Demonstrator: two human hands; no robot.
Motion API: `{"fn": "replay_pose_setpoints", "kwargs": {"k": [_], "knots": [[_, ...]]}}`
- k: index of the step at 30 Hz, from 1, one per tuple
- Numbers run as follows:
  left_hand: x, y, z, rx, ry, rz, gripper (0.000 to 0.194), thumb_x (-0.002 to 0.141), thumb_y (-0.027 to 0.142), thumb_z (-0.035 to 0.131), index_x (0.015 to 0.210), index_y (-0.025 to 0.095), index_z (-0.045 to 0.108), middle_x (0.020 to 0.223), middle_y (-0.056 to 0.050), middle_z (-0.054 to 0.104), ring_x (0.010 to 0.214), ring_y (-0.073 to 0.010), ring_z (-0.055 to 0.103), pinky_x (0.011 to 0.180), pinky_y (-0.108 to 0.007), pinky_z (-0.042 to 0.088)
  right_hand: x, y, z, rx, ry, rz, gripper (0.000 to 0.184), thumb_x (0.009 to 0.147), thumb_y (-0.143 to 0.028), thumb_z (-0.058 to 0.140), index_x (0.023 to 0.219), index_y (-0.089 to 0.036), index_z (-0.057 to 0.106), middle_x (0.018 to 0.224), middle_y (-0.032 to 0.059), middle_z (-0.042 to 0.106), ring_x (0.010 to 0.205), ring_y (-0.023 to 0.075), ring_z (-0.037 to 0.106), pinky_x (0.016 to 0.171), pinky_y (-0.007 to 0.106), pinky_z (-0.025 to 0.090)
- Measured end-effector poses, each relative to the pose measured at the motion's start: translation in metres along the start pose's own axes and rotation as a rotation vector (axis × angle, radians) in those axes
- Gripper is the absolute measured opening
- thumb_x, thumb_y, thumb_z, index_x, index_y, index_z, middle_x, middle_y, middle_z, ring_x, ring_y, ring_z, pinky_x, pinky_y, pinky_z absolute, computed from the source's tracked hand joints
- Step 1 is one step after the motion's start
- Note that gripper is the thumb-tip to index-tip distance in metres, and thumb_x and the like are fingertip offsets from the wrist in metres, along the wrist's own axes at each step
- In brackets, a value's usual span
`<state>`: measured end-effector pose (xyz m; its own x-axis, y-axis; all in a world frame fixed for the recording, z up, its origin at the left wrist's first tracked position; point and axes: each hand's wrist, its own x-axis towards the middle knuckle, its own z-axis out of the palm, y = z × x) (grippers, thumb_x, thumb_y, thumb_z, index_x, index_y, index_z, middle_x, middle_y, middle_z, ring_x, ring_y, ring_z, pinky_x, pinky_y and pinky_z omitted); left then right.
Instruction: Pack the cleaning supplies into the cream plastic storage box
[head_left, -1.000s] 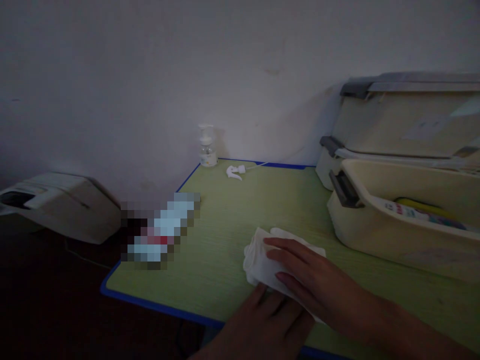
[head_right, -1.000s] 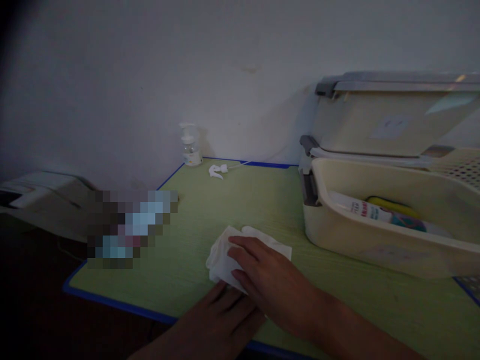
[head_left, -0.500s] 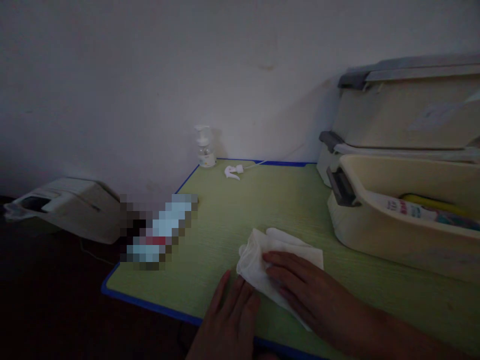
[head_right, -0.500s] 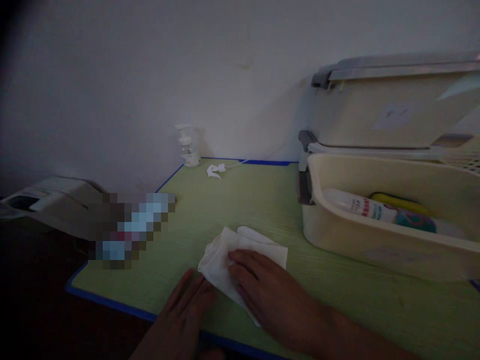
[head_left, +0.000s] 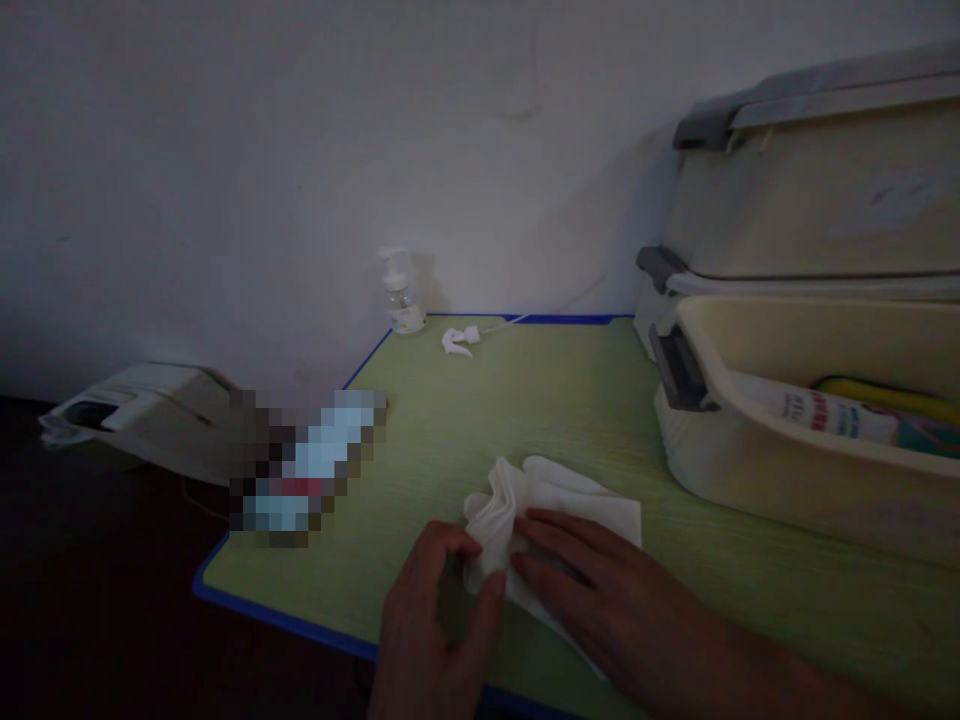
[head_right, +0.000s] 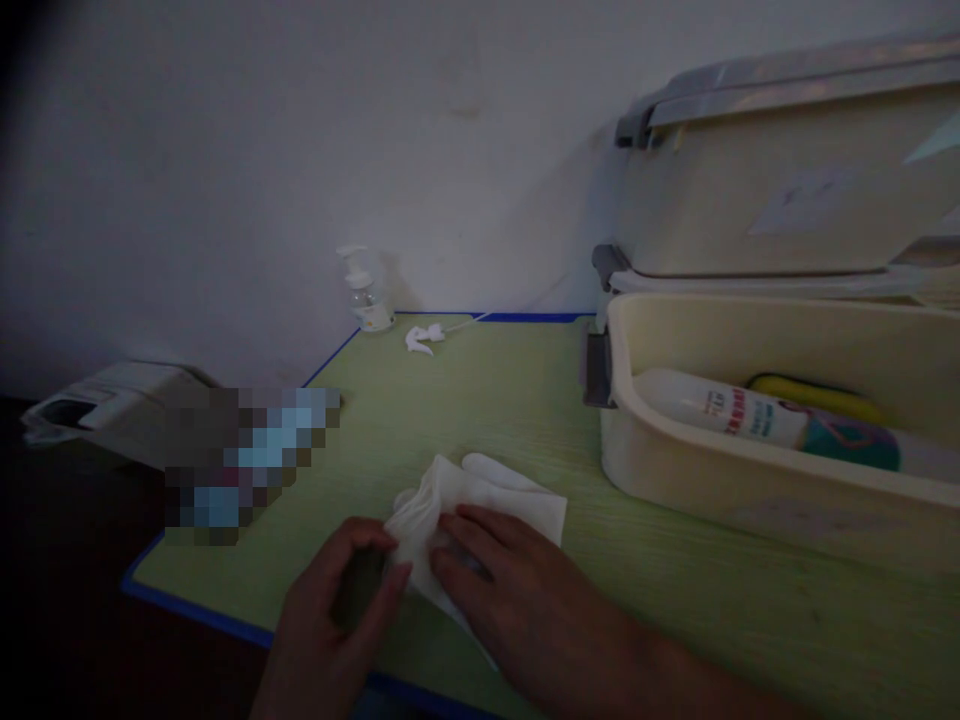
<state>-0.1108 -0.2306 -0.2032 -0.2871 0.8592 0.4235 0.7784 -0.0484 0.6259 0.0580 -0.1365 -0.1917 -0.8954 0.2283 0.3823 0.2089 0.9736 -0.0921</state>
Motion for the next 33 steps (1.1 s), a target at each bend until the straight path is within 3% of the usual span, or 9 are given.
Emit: {"fn": "replay_pose_setpoints", "kwargs": {"k": [4,8,13,17,25,30,33], "knots": [[0.005,0.005,0.009,-0.028,0.074,-0.127,0.016,0.082,0.029,0.054,0.07,0.021,0.049,0.06,0.004,0.054,0.054,-0.0123,0.054,0.052,-0.021,0.045,-0.001,-0.001,0.001,-0.018,0.053,0.007,0.03,0.092,-0.015,0.038,0.106,-0.012,0.064,0.116,0.0118,0.064,0.107,0.0231,0.059,0.092,0.034,0.049],[0.001,0.007,0.014,-0.077,0.215,-0.288,0.012,0.081,0.031,0.055,0.078,0.021,0.05,0.068,0.003,0.057,0.061,-0.0138,0.056,0.059,-0.024,0.045,0.001,-0.001,-0.004,-0.02,0.116,-0.002,0.036,0.094,-0.015,0.031,0.099,-0.011,0.066,0.108,0.0105,0.068,0.101,0.0208,0.062,0.09,0.032,0.051],[-0.001,0.007,0.017,-0.114,0.285,-0.234,0.011,0.08,0.027,0.055,0.086,0.021,0.049,0.072,0.002,0.056,0.066,-0.0134,0.058,0.061,-0.023,0.046,0.005,-0.003,-0.014,-0.007,0.159,0.002,0.039,0.094,-0.015,0.029,0.097,-0.011,0.067,0.105,0.0081,0.07,0.099,0.0175,0.064,0.09,0.028,0.051],[-0.001,0.009,0.017,-0.122,0.301,-0.283,0.008,0.08,0.026,0.052,0.086,0.021,0.048,0.07,0.003,0.055,0.063,-0.0135,0.058,0.06,-0.024,0.046,0.004,-0.005,-0.012,0.016,0.145,0.017,0.04,0.095,-0.017,0.028,0.094,-0.013,0.068,0.105,0.0073,0.07,0.098,0.0179,0.064,0.088,0.029,0.052],[-0.001,-0.003,0.014,0.094,0.204,-0.158,0.011,0.078,0.021,0.049,0.089,0.02,0.048,0.07,0.001,0.056,0.059,-0.0154,0.059,0.054,-0.026,0.049,0.002,-0.003,-0.006,0.024,0.046,0.008,0.039,0.096,-0.023,0.03,0.105,-0.012,0.066,0.114,0.0095,0.066,0.104,0.0195,0.061,0.091,0.032,0.05],[0.001,-0.01,0.01,0.288,0.213,0.136,0.021,0.077,0.01,0.048,0.095,0.02,0.051,0.098,-0.008,0.055,0.088,-0.0209,0.06,0.069,-0.034,0.055,0.001,-0.001,-0.008,0.066,-0.095,0.048,0.037,0.095,-0.027,0.036,0.12,-0.011,0.058,0.128,0.0115,0.056,0.117,0.0202,0.053,0.099,0.032,0.043],[0.002,0.004,0.007,0.257,0.088,0.248,0.03,0.081,0.003,0.04,0.102,0.023,0.052,0.113,-0.01,0.053,0.103,-0.0199,0.057,0.08,-0.034,0.054,0.001,-0.002,-0.006,0.118,-0.151,0.072,0.036,0.094,-0.026,0.039,0.121,-0.01,0.058,0.13,0.0128,0.054,0.119,0.0215,0.05,0.101,0.035,0.042]]}}
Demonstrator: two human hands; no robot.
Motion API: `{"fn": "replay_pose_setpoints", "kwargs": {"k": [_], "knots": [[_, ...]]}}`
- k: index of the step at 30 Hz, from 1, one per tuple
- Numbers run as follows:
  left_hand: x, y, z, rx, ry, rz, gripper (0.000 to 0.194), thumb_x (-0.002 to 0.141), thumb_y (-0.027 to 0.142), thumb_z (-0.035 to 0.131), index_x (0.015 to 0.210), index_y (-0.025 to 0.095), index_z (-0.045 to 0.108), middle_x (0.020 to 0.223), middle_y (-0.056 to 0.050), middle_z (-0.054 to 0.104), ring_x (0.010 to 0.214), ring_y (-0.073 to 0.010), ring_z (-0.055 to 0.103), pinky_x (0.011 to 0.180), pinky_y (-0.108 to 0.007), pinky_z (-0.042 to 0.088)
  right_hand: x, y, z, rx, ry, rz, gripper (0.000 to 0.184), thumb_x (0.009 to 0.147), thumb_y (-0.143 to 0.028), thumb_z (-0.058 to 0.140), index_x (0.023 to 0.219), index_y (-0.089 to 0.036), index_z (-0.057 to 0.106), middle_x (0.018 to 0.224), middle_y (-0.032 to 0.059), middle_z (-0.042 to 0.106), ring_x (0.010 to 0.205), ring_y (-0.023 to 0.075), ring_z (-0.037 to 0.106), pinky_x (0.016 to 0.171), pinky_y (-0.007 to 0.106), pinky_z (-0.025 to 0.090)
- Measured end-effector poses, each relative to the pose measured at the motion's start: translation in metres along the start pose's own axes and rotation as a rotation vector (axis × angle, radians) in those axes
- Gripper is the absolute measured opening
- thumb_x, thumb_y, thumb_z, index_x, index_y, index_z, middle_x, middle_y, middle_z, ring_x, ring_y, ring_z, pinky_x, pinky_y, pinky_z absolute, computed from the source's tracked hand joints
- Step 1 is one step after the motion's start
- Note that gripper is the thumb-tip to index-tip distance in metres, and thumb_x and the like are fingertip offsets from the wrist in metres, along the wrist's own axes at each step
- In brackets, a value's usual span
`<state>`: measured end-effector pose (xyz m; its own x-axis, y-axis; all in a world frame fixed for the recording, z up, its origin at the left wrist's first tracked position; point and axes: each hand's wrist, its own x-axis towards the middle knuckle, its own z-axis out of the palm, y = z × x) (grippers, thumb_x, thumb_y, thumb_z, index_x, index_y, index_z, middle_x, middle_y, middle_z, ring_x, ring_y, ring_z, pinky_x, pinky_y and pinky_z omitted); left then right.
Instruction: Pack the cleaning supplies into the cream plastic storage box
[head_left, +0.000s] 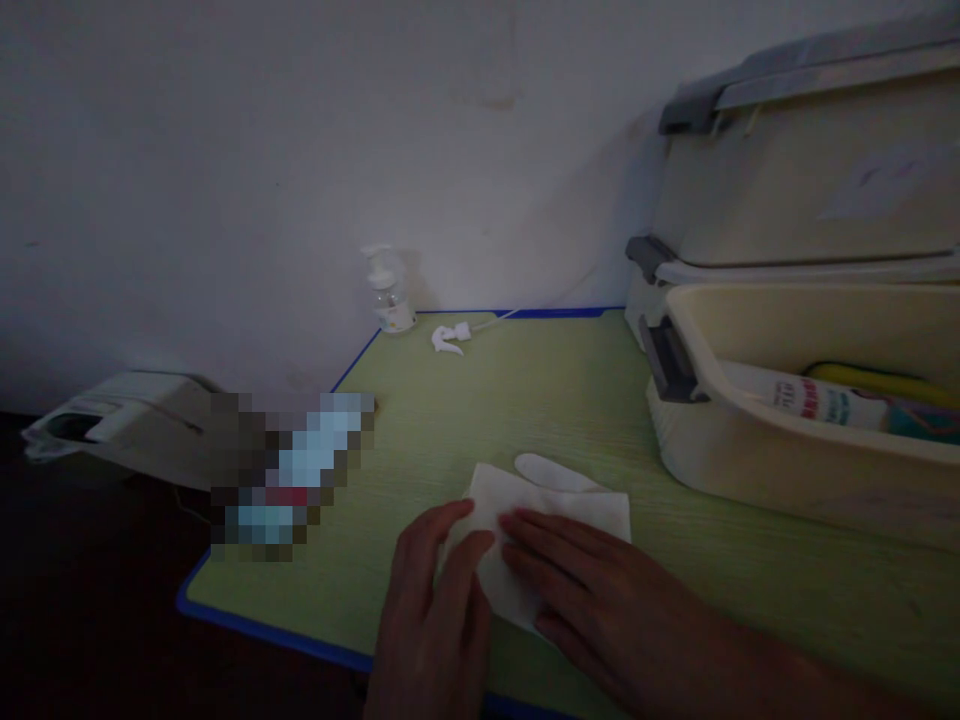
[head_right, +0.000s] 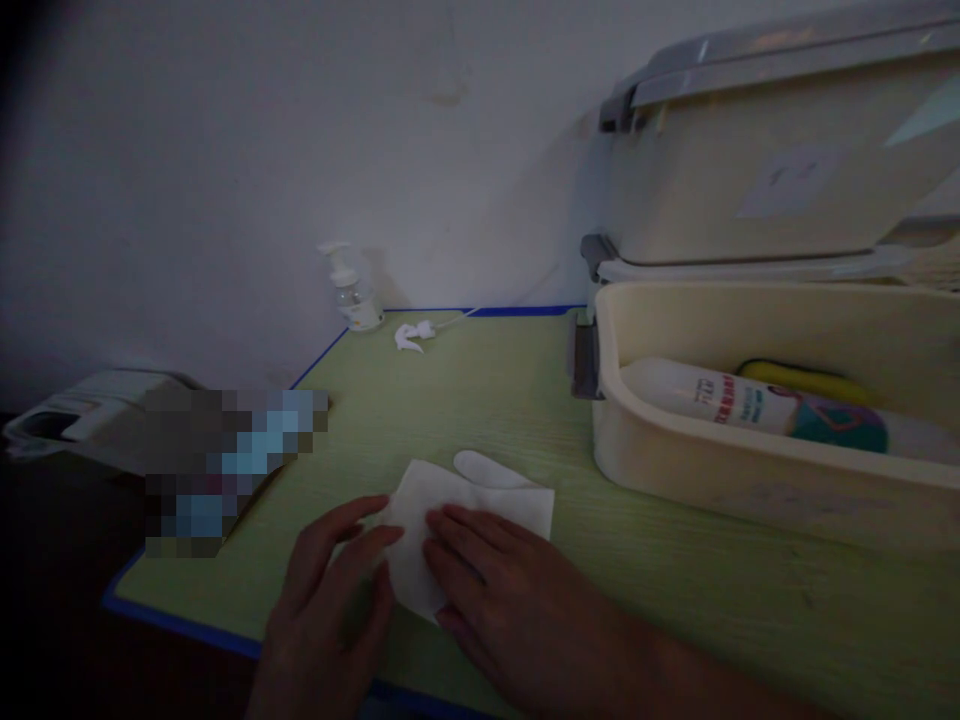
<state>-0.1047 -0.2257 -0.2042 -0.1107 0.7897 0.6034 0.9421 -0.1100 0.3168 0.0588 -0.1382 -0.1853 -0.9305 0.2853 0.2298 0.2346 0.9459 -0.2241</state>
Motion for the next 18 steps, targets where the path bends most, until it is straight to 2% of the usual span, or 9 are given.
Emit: {"fn": "replay_pose_setpoints", "kwargs": {"k": [4,7,10,13,18], "knots": [[0.011,0.018,-0.002,-0.058,-0.224,0.245,0.043,0.085,0.008,0.035,0.126,0.018,0.042,0.127,-0.013,0.053,0.117,-0.02,0.053,0.087,-0.032,0.054,0.001,-0.001,0.006,0.07,0.055,-0.017,0.03,0.09,-0.019,0.047,0.114,-0.011,0.062,0.127,0.0133,0.057,0.119,0.0211,0.051,0.104,0.035,0.038],[0.017,0.019,0.003,-0.016,-0.309,0.393,0.053,0.086,0.011,0.034,0.138,0.008,0.027,0.134,-0.018,0.049,0.126,-0.0242,0.044,0.092,-0.035,0.051,0.002,-0.001,0.005,0.068,0.089,-0.024,0.03,0.086,-0.017,0.051,0.112,-0.008,0.063,0.124,0.015,0.059,0.118,0.0224,0.052,0.104,0.035,0.037],[0.018,0.009,0.008,0.055,-0.4,0.412,0.06,0.091,0.019,0.032,0.143,0.002,0.008,0.138,-0.023,0.042,0.129,-0.0281,0.039,0.094,-0.039,0.049,0.003,-0.001,-0.002,0.017,0.014,-0.03,0.034,0.087,-0.017,0.047,0.117,-0.006,0.06,0.128,0.0159,0.055,0.124,0.0227,0.045,0.106,0.034,0.034],[0.015,-0.002,0.01,0.086,-0.466,0.413,0.071,0.094,0.032,0.034,0.143,0.003,-0.008,0.14,-0.025,0.037,0.13,-0.0296,0.036,0.095,-0.041,0.047,0.004,-0.001,-0.007,0.004,-0.012,-0.03,0.036,0.088,-0.021,0.047,0.121,-0.009,0.057,0.132,0.0126,0.052,0.127,0.0192,0.041,0.107,0.031,0.031],[0.013,-0.006,0.012,0.081,-0.508,0.391,0.081,0.092,0.044,0.037,0.143,0.003,-0.011,0.144,-0.026,0.029,0.134,-0.0327,0.027,0.099,-0.046,0.042,-0.002,0.0,0.0,-0.017,-0.059,0.006,0.046,0.086,-0.024,0.052,0.129,-0.009,0.049,0.138,0.0138,0.044,0.129,0.0197,0.037,0.106,0.033,0.033]]}}
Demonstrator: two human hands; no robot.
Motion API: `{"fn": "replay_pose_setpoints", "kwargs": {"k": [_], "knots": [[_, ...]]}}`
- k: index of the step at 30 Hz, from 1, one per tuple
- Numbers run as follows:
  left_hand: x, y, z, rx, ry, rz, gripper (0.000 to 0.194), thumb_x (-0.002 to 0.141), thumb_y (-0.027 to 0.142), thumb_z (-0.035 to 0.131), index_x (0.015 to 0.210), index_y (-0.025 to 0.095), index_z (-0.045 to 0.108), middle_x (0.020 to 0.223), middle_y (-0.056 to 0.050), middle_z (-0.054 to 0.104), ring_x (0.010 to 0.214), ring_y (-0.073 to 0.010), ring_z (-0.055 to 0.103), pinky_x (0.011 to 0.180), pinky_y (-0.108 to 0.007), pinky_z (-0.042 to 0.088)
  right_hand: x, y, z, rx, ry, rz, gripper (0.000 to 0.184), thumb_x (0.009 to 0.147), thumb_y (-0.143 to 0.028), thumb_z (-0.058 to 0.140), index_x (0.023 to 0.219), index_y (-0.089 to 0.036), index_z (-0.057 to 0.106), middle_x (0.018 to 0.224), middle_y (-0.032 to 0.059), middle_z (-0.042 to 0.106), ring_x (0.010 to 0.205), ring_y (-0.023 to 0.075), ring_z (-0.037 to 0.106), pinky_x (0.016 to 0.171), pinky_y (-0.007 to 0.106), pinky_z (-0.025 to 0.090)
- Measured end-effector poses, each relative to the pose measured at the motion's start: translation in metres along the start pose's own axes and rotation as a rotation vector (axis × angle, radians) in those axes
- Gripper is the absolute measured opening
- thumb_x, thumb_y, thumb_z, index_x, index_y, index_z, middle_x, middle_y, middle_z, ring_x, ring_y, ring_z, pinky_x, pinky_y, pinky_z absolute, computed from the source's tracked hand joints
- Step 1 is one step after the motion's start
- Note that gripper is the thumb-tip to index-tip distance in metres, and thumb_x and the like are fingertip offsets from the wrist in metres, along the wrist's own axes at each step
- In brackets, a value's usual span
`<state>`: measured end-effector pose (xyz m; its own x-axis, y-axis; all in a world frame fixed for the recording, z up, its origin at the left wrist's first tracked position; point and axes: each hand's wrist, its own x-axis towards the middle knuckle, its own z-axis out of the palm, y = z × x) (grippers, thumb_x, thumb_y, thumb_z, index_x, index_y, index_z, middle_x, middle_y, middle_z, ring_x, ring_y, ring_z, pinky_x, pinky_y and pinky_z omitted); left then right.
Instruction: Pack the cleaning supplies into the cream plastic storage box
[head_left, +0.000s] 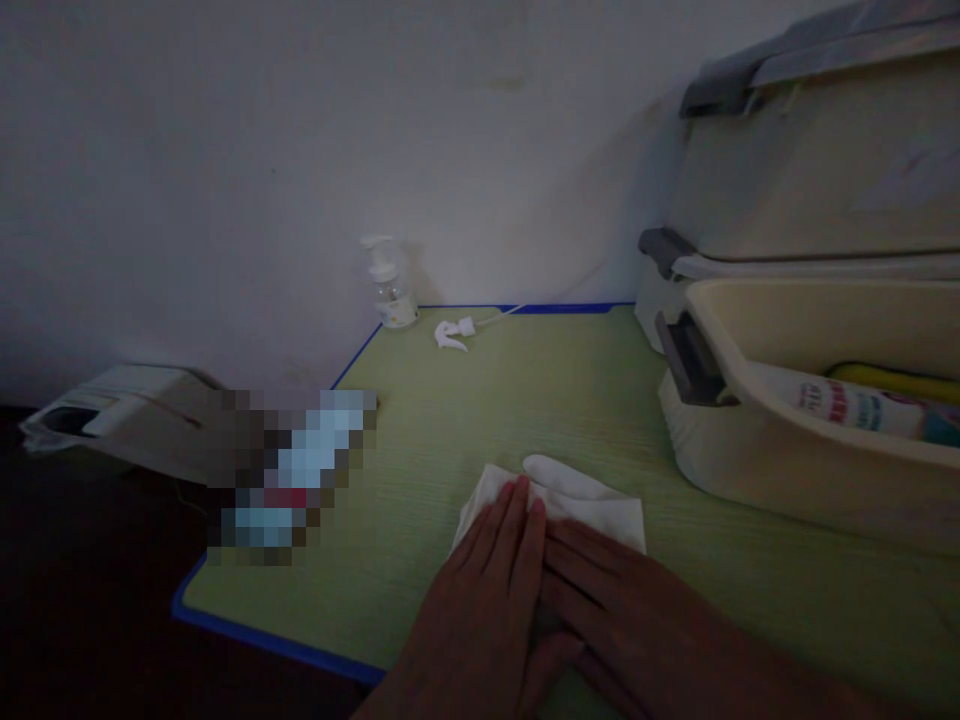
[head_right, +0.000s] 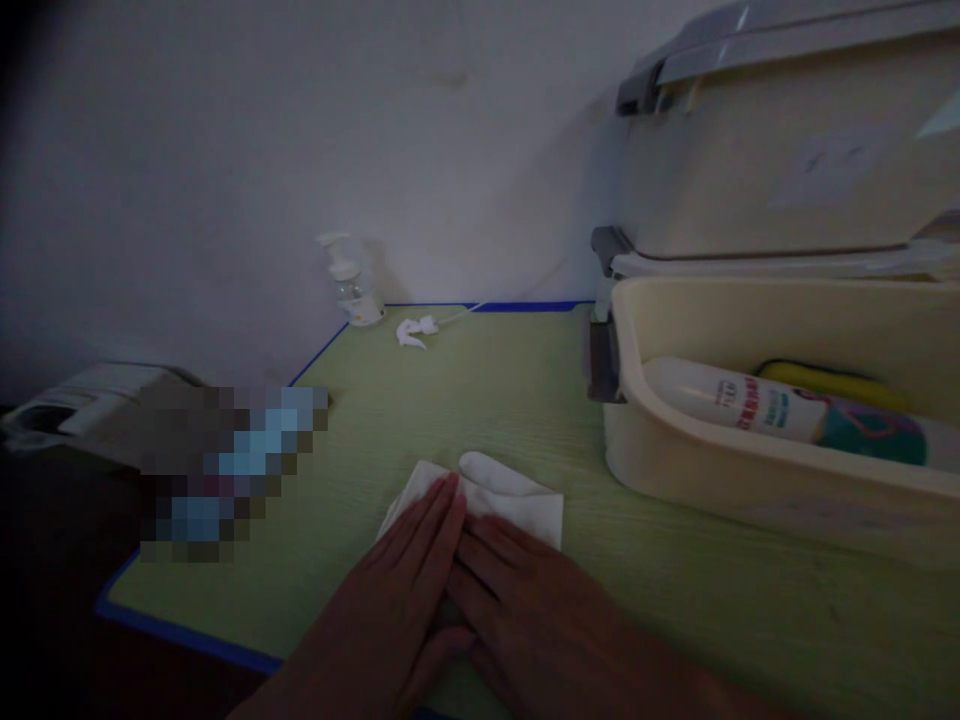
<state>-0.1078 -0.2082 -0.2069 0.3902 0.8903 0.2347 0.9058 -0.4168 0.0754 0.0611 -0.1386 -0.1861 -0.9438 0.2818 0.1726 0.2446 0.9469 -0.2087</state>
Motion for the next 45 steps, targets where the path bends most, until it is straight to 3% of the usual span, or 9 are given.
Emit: {"fn": "replay_pose_setpoints", "kwargs": {"k": [4,9,19,23,26,29,36,40,45], "knots": [[0.001,-0.001,0.0,0.001,0.022,-0.027,0.087,0.091,0.052,0.035,0.142,0.003,-0.015,0.142,-0.027,0.032,0.133,-0.0338,0.03,0.098,-0.045,0.042,-0.006,-0.002,0.001,-0.006,-0.028,0.025,0.05,0.085,-0.02,0.049,0.134,-0.007,0.043,0.141,0.0143,0.038,0.129,0.0196,0.037,0.105,0.034,0.034],[0.0,-0.004,0.001,0.003,0.05,-0.004,0.09,0.09,0.054,0.034,0.141,0.001,-0.016,0.138,-0.03,0.037,0.13,-0.0357,0.033,0.096,-0.045,0.044,-0.011,-0.003,0.0,-0.074,0.048,0.059,0.049,0.085,-0.024,0.049,0.129,-0.003,0.047,0.139,0.0165,0.042,0.13,0.0211,0.037,0.106,0.034,0.034],[-0.002,-0.004,0.0,0.009,0.054,0.004,0.088,0.087,0.058,0.038,0.143,0.001,0.001,0.139,-0.03,0.035,0.133,-0.0365,0.027,0.098,-0.046,0.042,-0.032,0.004,0.013,-0.214,0.191,0.125,0.07,0.083,-0.041,0.053,0.137,-0.001,0.035,0.14,0.0198,0.04,0.132,0.0267,0.032,0.103,0.04,0.039],[-0.003,-0.004,0.001,-0.022,0.035,0.002,0.083,0.087,0.061,0.036,0.142,0.003,0.013,0.143,-0.03,0.028,0.136,-0.0377,0.019,0.101,-0.051,0.038,-0.038,0.012,0.006,-0.163,0.149,0.046,0.081,0.08,-0.041,0.057,0.143,-0.004,0.022,0.144,0.0178,0.033,0.135,0.0272,0.025,0.103,0.043,0.037],[-0.005,-0.003,0.001,-0.042,0.02,-0.01,0.077,0.088,0.057,0.039,0.144,0.009,0.014,0.146,-0.026,0.023,0.137,-0.0361,0.014,0.102,-0.051,0.036,-0.042,0.015,-0.005,-0.078,0.084,0.005,0.086,0.077,-0.036,0.062,0.145,-0.008,0.017,0.148,0.0155,0.026,0.136,0.0269,0.02,0.105,0.043,0.033],[-0.007,-0.002,0.0,-0.074,0.011,-0.017,0.075,0.088,0.053,0.041,0.145,0.014,0.012,0.149,-0.023,0.019,0.138,-0.0353,0.01,0.103,-0.053,0.034,-0.044,0.014,-0.017,-0.024,0.033,0.011,0.082,0.075,-0.023,0.061,0.144,-0.009,0.02,0.148,0.0154,0.023,0.137,0.0259,0.017,0.105,0.043,0.032],[-0.007,0.0,-0.003,-0.112,-0.016,-0.057,0.073,0.087,0.053,0.045,0.145,0.018,0.016,0.152,-0.017,0.015,0.139,-0.031,0.01,0.106,-0.049,0.032,-0.036,0.011,-0.034,0.032,-0.118,0.023,0.061,0.067,-0.006,0.053,0.127,-0.012,0.048,0.147,0.011,0.029,0.137,0.0243,0.015,0.105,0.044,0.032],[-0.007,-0.001,-0.004,-0.116,-0.02,-0.042,0.079,0.083,0.058,0.048,0.144,0.017,0.018,0.151,-0.018,0.015,0.139,-0.0318,0.01,0.107,-0.05,0.031,-0.035,0.014,-0.037,0.046,-0.116,-0.026,0.052,0.066,-0.004,0.052,0.118,-0.012,0.056,0.146,0.0121,0.031,0.137,0.0246,0.015,0.105,0.044,0.033],[-0.008,-0.001,-0.005,-0.078,-0.069,-0.023,0.092,0.077,0.063,0.054,0.145,0.014,0.015,0.151,-0.018,0.012,0.14,-0.0314,0.005,0.108,-0.051,0.028,-0.037,0.019,-0.03,-0.026,-0.009,-0.026,0.04,0.075,-0.004,0.048,0.113,-0.012,0.059,0.142,0.0142,0.039,0.137,0.0221,0.017,0.104,0.04,0.036]]}}
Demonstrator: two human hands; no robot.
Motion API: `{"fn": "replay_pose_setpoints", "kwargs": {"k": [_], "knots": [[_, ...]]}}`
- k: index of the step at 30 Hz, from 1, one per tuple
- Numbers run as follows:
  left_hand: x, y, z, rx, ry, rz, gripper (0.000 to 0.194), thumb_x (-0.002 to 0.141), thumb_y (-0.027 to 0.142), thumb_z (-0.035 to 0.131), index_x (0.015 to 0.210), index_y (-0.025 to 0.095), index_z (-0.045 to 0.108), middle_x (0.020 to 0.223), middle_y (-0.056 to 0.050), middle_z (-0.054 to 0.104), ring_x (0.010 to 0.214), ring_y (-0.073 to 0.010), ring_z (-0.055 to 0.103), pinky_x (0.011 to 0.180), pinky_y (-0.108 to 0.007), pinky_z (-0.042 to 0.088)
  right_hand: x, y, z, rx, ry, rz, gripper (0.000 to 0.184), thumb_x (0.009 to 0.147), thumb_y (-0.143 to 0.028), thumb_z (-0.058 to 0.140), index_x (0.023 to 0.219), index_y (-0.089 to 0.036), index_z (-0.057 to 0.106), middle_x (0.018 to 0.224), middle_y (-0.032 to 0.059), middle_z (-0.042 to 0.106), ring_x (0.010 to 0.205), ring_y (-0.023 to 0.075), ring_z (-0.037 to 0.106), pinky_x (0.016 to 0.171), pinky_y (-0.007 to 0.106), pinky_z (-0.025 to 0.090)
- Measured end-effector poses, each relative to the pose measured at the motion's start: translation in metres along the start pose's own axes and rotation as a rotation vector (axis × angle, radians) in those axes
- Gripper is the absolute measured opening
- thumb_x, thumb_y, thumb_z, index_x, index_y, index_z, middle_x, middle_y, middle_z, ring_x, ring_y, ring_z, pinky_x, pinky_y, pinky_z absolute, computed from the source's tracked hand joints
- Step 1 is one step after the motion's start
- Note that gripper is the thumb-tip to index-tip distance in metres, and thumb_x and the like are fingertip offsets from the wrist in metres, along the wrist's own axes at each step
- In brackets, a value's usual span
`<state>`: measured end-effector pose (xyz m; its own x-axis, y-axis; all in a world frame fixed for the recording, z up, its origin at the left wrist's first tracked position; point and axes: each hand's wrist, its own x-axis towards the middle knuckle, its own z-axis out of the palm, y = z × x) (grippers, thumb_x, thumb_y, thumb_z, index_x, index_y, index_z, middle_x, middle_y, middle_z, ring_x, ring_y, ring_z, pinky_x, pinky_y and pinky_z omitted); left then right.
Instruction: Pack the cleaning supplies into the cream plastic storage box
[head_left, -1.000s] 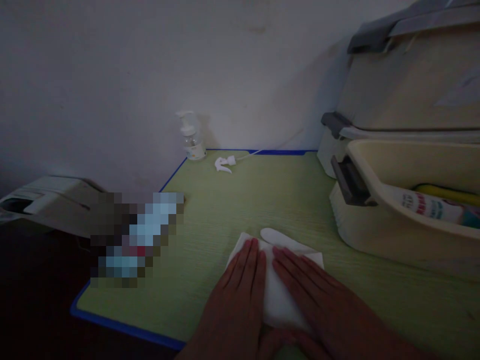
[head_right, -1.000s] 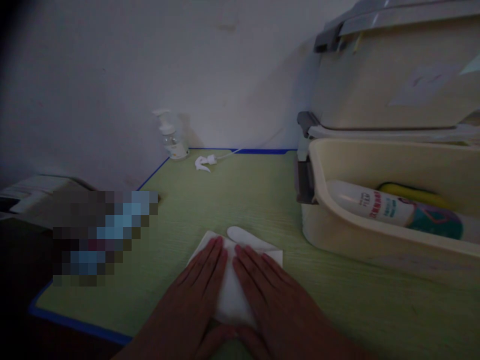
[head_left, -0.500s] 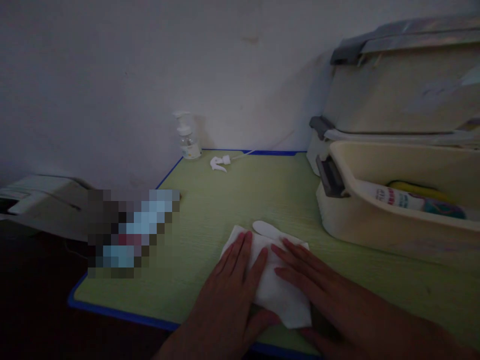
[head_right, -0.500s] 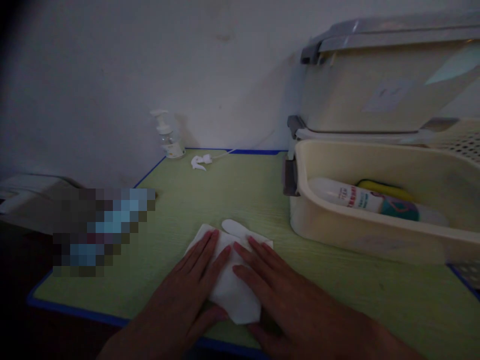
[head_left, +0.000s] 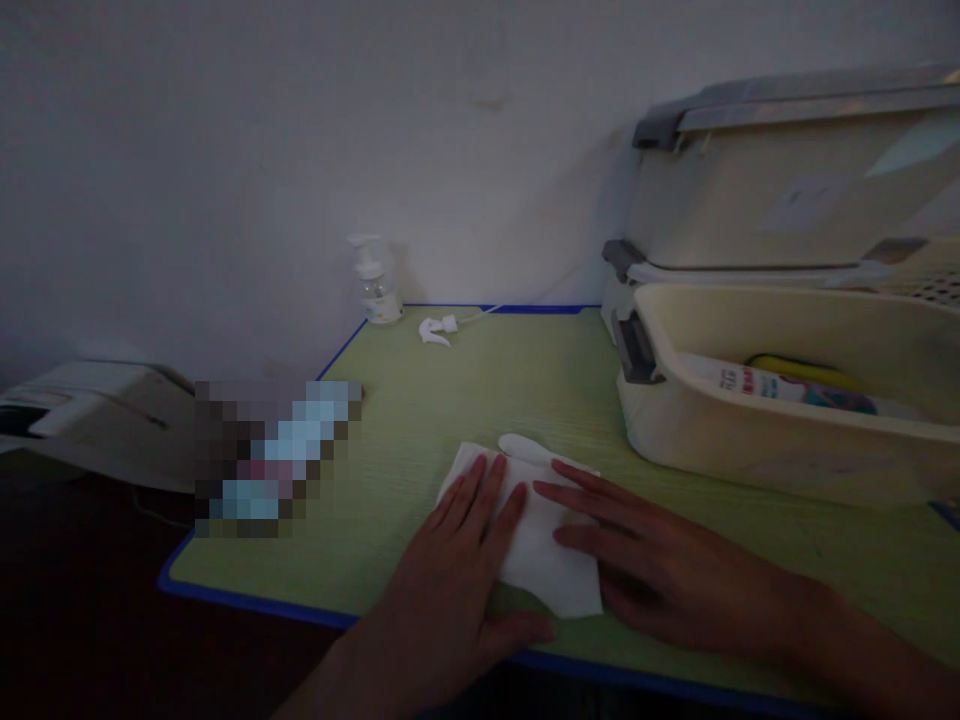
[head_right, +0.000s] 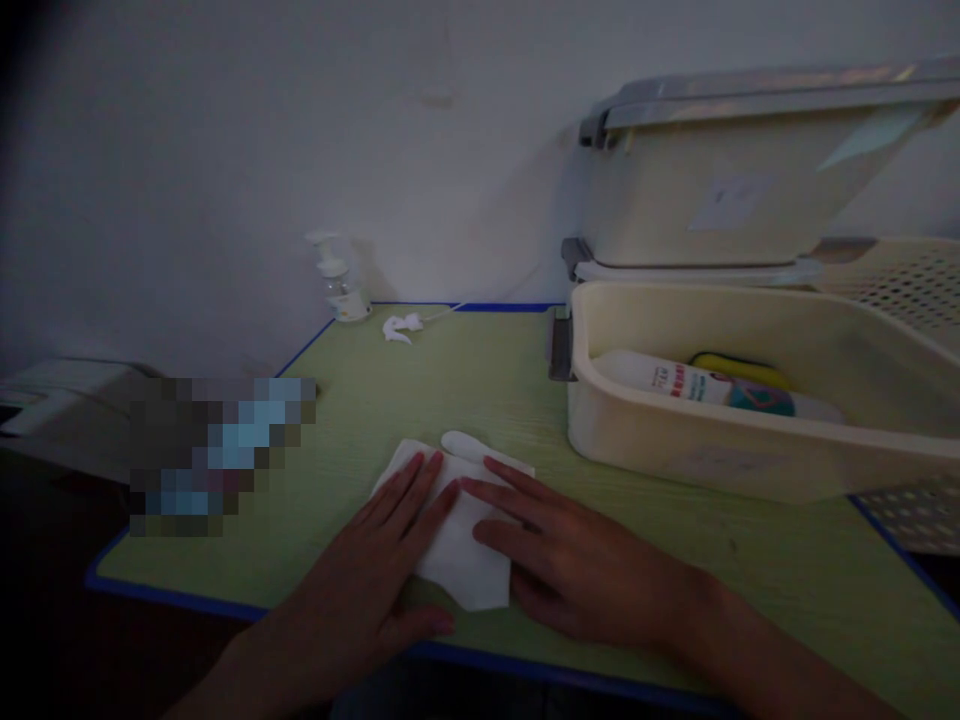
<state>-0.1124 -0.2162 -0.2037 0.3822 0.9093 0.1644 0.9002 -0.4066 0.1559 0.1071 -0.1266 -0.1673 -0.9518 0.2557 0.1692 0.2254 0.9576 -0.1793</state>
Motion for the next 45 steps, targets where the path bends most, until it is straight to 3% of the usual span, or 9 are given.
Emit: {"fn": "replay_pose_setpoints", "kwargs": {"k": [9,16,22,25,29,33,36,41,45], "knots": [[0.001,-0.003,0.002,-0.036,-0.05,-0.021,0.084,0.081,0.055,0.055,0.145,0.017,0.016,0.152,-0.015,0.011,0.14,-0.0291,0.007,0.11,-0.05,0.026,0.002,0.005,0.01,-0.153,0.029,-0.121,0.035,0.091,-0.008,0.04,0.122,-0.01,0.055,0.129,0.0154,0.053,0.122,0.0239,0.046,0.1,0.042,0.039],[0.005,-0.011,-0.007,-0.085,-0.049,0.021,0.053,0.092,0.026,0.042,0.141,0.014,0.026,0.15,-0.013,0.023,0.139,-0.0238,0.015,0.111,-0.046,0.027,0.016,0.003,-0.006,0.044,0.075,-0.008,0.035,0.092,-0.009,0.033,0.117,-0.007,0.058,0.116,0.0147,0.064,0.106,0.0193,0.061,0.093,0.032,0.047],[0.005,-0.03,-0.013,-0.203,-0.036,0.053,0.056,0.082,0.0,0.033,0.137,0.01,0.035,0.143,-0.012,0.037,0.133,-0.0182,0.033,0.109,-0.038,0.032,0.029,0.001,-0.018,0.18,0.174,0.073,0.04,0.085,-0.004,0.032,0.11,-0.011,0.062,0.106,0.0111,0.069,0.095,0.0185,0.066,0.085,0.031,0.051],[0.006,-0.036,-0.025,-0.273,-0.048,0.018,0.052,0.085,0.003,0.031,0.135,0.012,0.039,0.14,-0.011,0.042,0.128,-0.0184,0.042,0.107,-0.037,0.035,0.032,0.001,-0.025,0.239,0.198,0.112,0.039,0.085,-0.006,0.032,0.106,-0.016,0.063,0.104,0.0077,0.07,0.091,0.0172,0.067,0.082,0.029,0.052],[0.011,-0.038,-0.056,-0.418,-0.072,-0.003,0.042,0.091,0.012,0.031,0.13,0.015,0.048,0.131,-0.009,0.054,0.117,-0.0188,0.053,0.099,-0.034,0.041,0.036,-0.001,-0.039,0.275,0.272,0.198,0.03,0.091,-0.017,0.035,0.104,-0.017,0.062,0.097,0.0052,0.071,0.084,0.0169,0.067,0.074,0.027,0.052],[0.016,-0.041,-0.085,-0.549,-0.035,-0.027,0.034,0.094,0.026,0.033,0.113,0.022,0.062,0.097,-0.002,0.07,0.089,-0.016,0.063,0.075,-0.022,0.047,0.039,-0.008,-0.056,0.323,0.332,0.287,0.028,0.092,-0.025,0.036,0.093,-0.02,0.063,0.076,0.0007,0.069,0.062,0.0137,0.062,0.055,0.023,0.047],[0.02,-0.043,-0.096,-0.64,-0.017,-0.138,0.028,0.089,0.032,0.042,0.093,0.019,0.067,0.077,0.001,0.066,0.071,-0.0135,0.059,0.061,-0.018,0.043,0.038,-0.011,-0.063,0.364,0.378,0.369,0.026,0.09,-0.029,0.04,0.079,-0.019,0.061,0.065,0.0001,0.063,0.056,0.013,0.057,0.049,0.022,0.042],[0.03,-0.052,-0.085,-0.881,-0.112,-0.322,0.026,0.074,0.039,0.054,0.077,0.014,0.061,0.065,0.002,0.055,0.057,-0.0106,0.049,0.049,-0.018,0.036,0.036,0.0,-0.044,0.6,0.267,0.521,0.03,0.088,-0.036,0.036,0.07,-0.019,0.053,0.059,-0.0008,0.054,0.052,0.0125,0.052,0.047,0.023,0.041],[0.043,-0.063,-0.054,-0.894,-0.195,-0.38,0.028,0.07,0.039,0.054,0.076,0.012,0.059,0.063,0.002,0.05,0.055,-0.0104,0.045,0.048,-0.019,0.034,0.037,0.017,-0.013,0.437,0.154,0.613,0.028,0.086,-0.029,0.034,0.062,-0.02,0.047,0.055,-0.0012,0.05,0.048,0.0119,0.05,0.044,0.023,0.038]]}}
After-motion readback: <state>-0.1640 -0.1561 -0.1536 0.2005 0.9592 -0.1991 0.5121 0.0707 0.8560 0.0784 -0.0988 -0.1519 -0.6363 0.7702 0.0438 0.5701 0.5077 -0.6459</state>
